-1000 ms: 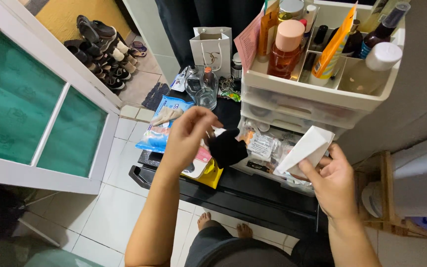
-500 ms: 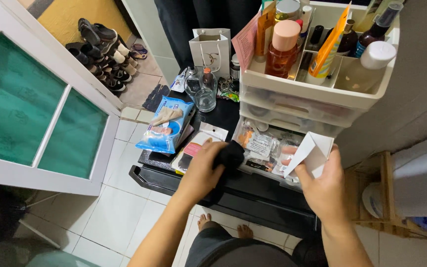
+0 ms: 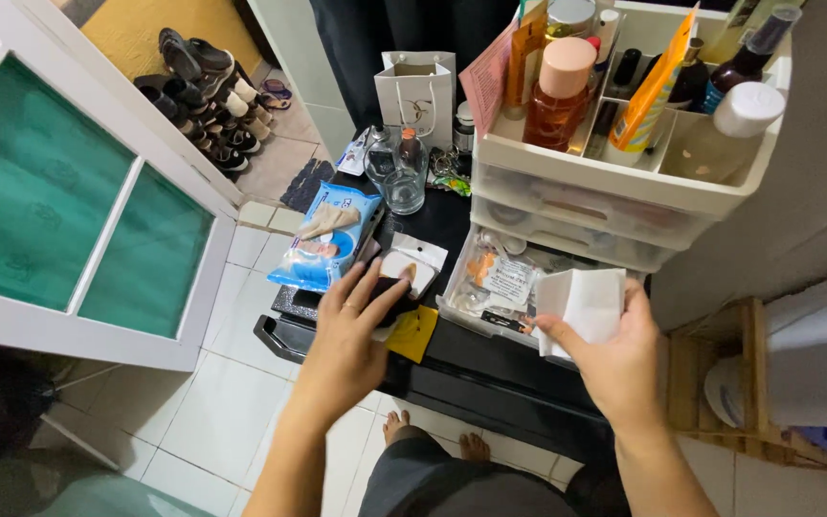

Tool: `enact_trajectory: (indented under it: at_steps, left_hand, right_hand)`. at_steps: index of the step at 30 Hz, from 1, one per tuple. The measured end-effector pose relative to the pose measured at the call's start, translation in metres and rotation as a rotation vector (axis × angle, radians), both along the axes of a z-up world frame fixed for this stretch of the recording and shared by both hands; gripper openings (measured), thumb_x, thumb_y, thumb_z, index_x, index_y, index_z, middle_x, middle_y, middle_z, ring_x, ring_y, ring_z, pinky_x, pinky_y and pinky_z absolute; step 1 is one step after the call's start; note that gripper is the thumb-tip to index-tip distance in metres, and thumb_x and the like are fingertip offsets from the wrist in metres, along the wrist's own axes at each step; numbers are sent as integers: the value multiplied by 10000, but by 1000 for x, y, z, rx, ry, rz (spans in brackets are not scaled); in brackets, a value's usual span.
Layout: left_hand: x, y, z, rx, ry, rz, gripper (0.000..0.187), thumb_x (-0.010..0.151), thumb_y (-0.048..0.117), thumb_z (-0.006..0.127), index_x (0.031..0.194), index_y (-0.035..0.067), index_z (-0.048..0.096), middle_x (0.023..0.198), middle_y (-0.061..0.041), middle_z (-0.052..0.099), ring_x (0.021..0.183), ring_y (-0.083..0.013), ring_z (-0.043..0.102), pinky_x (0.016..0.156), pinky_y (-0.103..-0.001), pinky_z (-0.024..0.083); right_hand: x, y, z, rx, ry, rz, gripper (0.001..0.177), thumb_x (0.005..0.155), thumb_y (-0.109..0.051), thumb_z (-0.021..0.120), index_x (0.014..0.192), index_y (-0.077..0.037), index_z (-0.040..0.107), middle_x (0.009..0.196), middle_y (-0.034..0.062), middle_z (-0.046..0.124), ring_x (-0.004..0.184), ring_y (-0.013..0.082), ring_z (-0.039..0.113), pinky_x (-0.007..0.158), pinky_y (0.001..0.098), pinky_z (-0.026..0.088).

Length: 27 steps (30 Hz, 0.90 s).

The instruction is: The person removes items from a plastic drawer unit, sorts them, and places them back in an organized way. They handle jewelry, small containers, and packaged items, moving them between drawers and the table surface.

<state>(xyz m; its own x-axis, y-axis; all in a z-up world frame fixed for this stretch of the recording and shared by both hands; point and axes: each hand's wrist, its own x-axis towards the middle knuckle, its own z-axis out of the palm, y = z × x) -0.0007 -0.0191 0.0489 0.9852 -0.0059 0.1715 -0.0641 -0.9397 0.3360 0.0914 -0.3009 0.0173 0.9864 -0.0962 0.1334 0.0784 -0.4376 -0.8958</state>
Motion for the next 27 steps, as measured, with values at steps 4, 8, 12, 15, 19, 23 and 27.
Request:
enact_trajectory:
  at_steps: [4,8,12,15,19,23,27]
  left_hand:
    - [-5,-58,13,-595,-450,-157,349,842,-19,631,1171,87,676,1138,-107,672,1027,-282,626,905,-386,490]
    - [-5,-98,15,-1033,-224,-223,299,917,209,748,1160,51,677,1104,-100,704,898,-154,718,866,-265,602]
    - [-2,-106,-1,-1216,-263,-56,307,849,198,825,1034,78,612,864,-47,685,782,-118,672,739,-245,567]
    - [-8,-104,-7,-1228,-209,-7,267,843,183,820,1006,95,627,874,-29,685,781,-101,667,753,-236,583]
    - [-10,-103,-27,-1133,-232,4,282,825,226,830,957,95,618,890,-25,620,760,-107,630,722,-240,560]
    - [-9,-93,-39,-1293,-178,11,227,910,161,714,1102,52,663,996,-38,689,873,-118,688,806,-265,603]
    - [-9,-81,-45,-1348,-228,71,184,939,105,639,1099,23,682,974,-15,700,876,-87,645,811,-258,554]
  right_hand:
    - [-10,18,-5,83,-62,88,716,547,-256,1014,1113,-108,600,948,120,719,873,241,685,817,358,519]
    - [-30,25,-31,-115,-46,130,445,633,-46,709,1044,-210,664,783,13,716,703,187,661,643,339,510]
    - [-40,22,-59,-374,-542,312,374,839,-87,698,1207,-130,647,1139,109,766,921,319,752,775,428,557]
    - [-49,25,-59,-480,-494,294,372,835,-129,693,1195,-175,613,1003,88,753,814,362,720,685,467,533]
    - [-51,26,-64,-446,-358,370,417,796,-105,633,1203,-185,590,1106,75,739,956,373,715,740,478,525]
    - [-46,25,-60,-402,-151,473,525,821,-333,756,1262,-181,515,1030,169,732,839,493,699,629,549,492]
    - [-51,28,-20,-74,111,576,478,805,-297,797,1215,-125,621,1113,60,838,1014,137,813,865,294,618]
